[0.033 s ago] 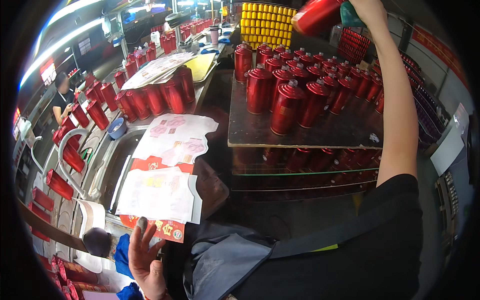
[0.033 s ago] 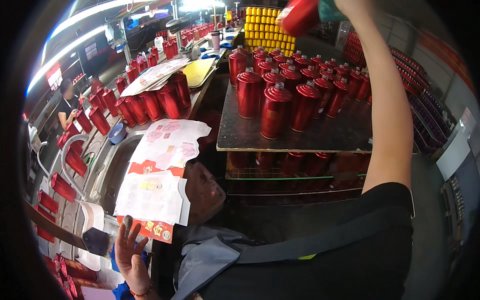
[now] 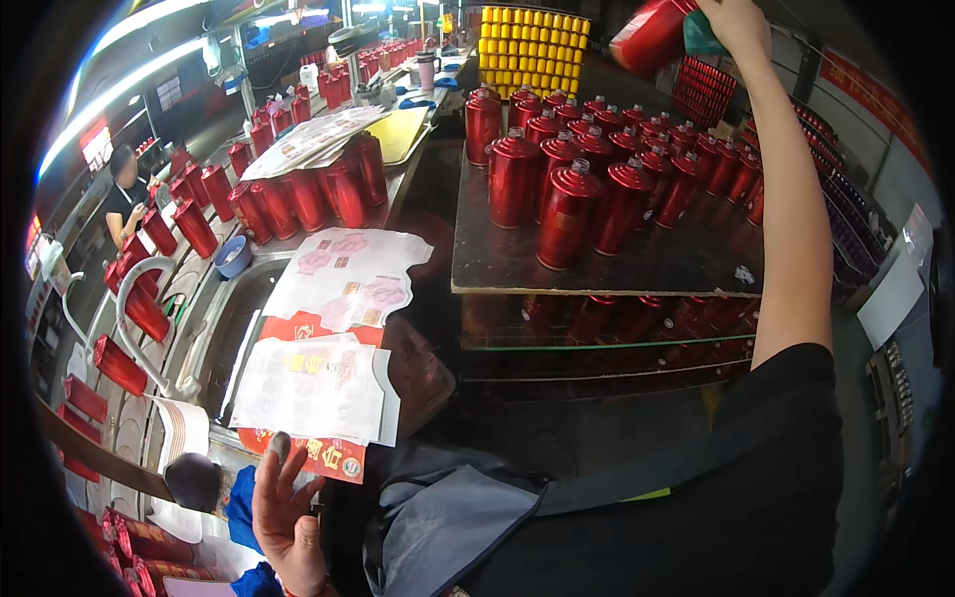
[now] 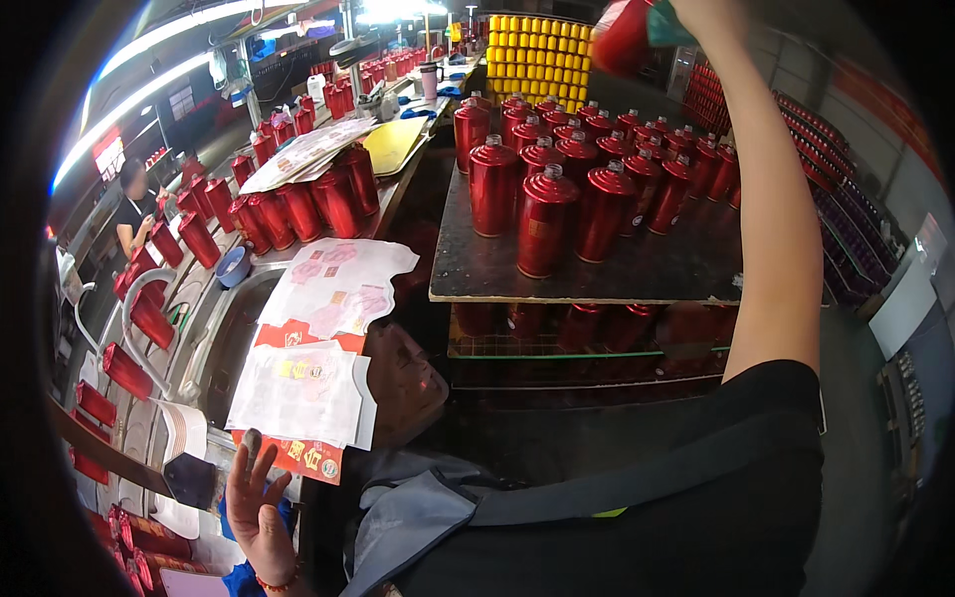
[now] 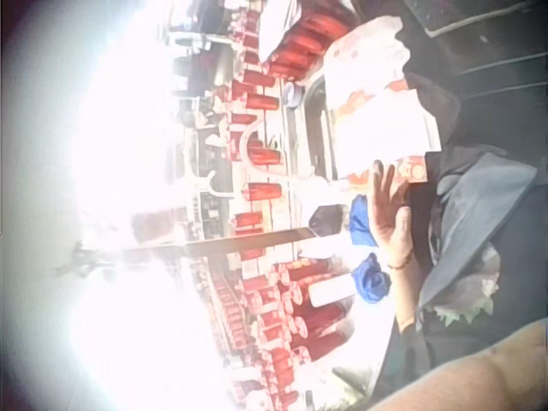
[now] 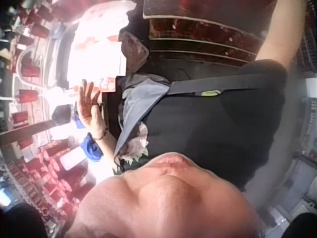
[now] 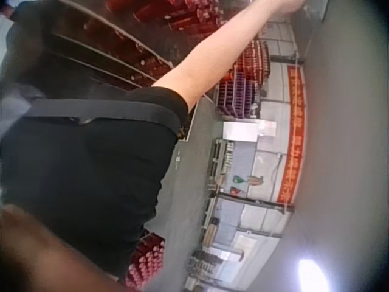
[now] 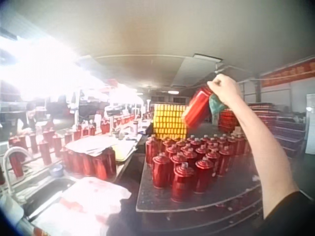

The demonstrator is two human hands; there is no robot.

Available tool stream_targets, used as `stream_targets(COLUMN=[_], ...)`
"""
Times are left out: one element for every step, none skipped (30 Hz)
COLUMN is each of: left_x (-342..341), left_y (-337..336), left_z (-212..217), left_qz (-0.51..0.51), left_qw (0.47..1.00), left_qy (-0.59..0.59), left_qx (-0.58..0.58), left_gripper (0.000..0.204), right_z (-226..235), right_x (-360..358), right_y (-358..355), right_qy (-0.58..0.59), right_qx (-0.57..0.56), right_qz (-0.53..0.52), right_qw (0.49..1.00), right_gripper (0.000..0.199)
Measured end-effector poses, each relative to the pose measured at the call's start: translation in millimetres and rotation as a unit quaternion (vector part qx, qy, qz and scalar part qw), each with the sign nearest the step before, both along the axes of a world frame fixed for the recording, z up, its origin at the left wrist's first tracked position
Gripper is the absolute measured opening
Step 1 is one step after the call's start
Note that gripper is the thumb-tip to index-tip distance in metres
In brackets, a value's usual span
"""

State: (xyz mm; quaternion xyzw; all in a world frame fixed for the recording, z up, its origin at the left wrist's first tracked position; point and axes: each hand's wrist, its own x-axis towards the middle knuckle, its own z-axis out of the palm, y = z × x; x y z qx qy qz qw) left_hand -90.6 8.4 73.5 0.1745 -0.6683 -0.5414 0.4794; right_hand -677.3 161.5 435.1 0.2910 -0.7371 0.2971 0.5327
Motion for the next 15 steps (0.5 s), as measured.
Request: stream_targets(left_x=[-1, -1, -2, -6, -5, -4, -6, -9, -9, -10, -12, -12, -15, -18, -21], left_y=[-2, -3, -5, -2, -2, -5, -7, -10, -14, -19, -19, -24, -27, -27, -26], left_z=[-2, -6, -7, -1, -1, 1, 4, 6, 7, 6, 7, 3, 4, 4, 4], left_qz=[0.000, 0.003, 0.007, 0.022, 0.032, 0.046, 0.053, 0.062, 0.065, 0.066, 0.071, 0.060, 0.069, 0.078, 0.075], left_qw=[1.000, 1.000, 1.000, 1.000, 0.999, 0.998, 0.997, 0.996, 0.995, 0.994, 0.993, 0.994, 0.992, 0.990, 0.990], left_qy=[0.006, 0.010, 0.005, -0.012, -0.026, -0.039, -0.056, -0.066, -0.079, -0.091, -0.097, -0.087, -0.097, -0.106, -0.109], left_qx=[-0.006, -0.013, -0.023, -0.016, -0.017, -0.019, -0.020, -0.020, -0.010, 0.001, 0.006, 0.011, 0.032, 0.052, 0.048], left_gripper=[0.080, 0.077, 0.074, 0.073, 0.072, 0.072, 0.070, 0.070, 0.069, 0.069, 0.070, 0.063, 0.060, 0.056, 0.054], right_z=[6, 5, -1, -13, -24, -37, -47, -62, -76, -90, -105, -116, -126, -136, -146], right_x=[-26, -58, -88, -117, -139, -150, -174, -181, -203, -222, -229, -238, -244, -249, -252], right_y=[26, 51, 71, 84, 95, 100, 118, 121, 129, 139, 141, 142, 144, 145, 145], right_qy=[-0.003, -0.008, -0.016, -0.061, -0.107, -0.150, -0.168, -0.196, -0.231, -0.240, -0.244, -0.276, -0.294, -0.312, -0.322], right_qx=[0.041, 0.081, 0.119, 0.104, 0.090, 0.097, 0.114, 0.103, 0.097, 0.107, 0.115, 0.132, 0.137, 0.142, 0.137], right_qz=[-0.092, -0.180, -0.262, -0.280, -0.298, -0.321, -0.330, -0.338, -0.345, -0.352, -0.356, -0.362, -0.362, -0.362, -0.361], right_qw=[0.995, 0.980, 0.958, 0.952, 0.944, 0.930, 0.922, 0.915, 0.905, 0.899, 0.895, 0.880, 0.874, 0.867, 0.865], right_gripper=[0.035, 0.037, 0.039, 0.043, 0.046, 0.044, 0.044, 0.044, 0.043, 0.044, 0.045, 0.045, 0.045, 0.045, 0.046])
